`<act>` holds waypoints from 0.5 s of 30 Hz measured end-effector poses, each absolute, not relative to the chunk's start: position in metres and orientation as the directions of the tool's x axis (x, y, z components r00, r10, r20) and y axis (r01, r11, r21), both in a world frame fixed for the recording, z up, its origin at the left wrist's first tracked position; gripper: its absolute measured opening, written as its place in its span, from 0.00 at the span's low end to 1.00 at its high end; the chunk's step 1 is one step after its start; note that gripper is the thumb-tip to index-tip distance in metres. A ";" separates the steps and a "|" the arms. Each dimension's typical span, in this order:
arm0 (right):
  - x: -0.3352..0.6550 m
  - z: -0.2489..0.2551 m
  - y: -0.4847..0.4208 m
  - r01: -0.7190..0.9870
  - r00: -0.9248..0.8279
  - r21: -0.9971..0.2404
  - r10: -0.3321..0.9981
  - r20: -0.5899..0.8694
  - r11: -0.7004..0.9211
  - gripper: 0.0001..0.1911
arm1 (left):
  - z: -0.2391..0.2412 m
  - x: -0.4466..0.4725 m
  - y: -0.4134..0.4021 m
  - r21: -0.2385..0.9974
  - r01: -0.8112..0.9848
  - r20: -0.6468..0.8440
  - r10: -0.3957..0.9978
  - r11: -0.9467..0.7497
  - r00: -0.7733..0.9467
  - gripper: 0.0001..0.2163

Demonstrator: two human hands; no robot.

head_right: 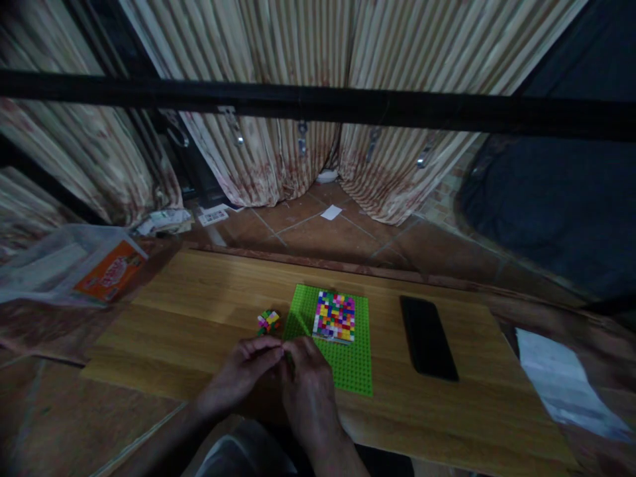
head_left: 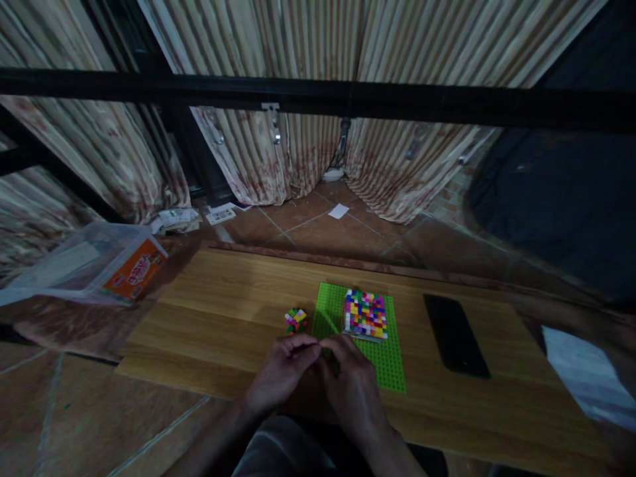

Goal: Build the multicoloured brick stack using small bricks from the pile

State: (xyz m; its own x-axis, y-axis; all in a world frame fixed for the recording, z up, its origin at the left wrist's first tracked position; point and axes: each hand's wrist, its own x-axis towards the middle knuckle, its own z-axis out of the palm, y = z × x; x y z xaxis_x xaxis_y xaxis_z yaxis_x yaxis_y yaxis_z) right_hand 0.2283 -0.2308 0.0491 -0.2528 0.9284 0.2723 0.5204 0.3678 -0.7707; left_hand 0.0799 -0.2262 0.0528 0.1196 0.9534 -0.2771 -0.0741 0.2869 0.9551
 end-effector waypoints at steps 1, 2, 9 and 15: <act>0.232 0.050 -0.233 0.497 -0.244 -0.804 0.941 0.233 0.328 0.11 | 0.054 0.081 -0.227 0.951 -0.066 -0.290 0.947 0.301 0.138 0.15; 0.236 0.051 -0.235 0.470 -0.244 -0.835 0.951 0.189 0.287 0.12 | 0.055 0.082 -0.227 0.948 -0.057 -0.302 0.940 0.314 0.157 0.15; 0.261 0.060 -0.246 0.322 -0.323 -0.935 0.946 0.041 0.151 0.14 | 0.056 0.087 -0.229 0.869 -0.047 -0.459 0.837 0.493 0.297 0.18; 0.268 0.059 -0.248 0.261 -0.317 -0.957 0.947 0.042 0.130 0.11 | 0.052 0.091 -0.229 0.805 -0.017 -0.555 0.762 0.594 0.335 0.19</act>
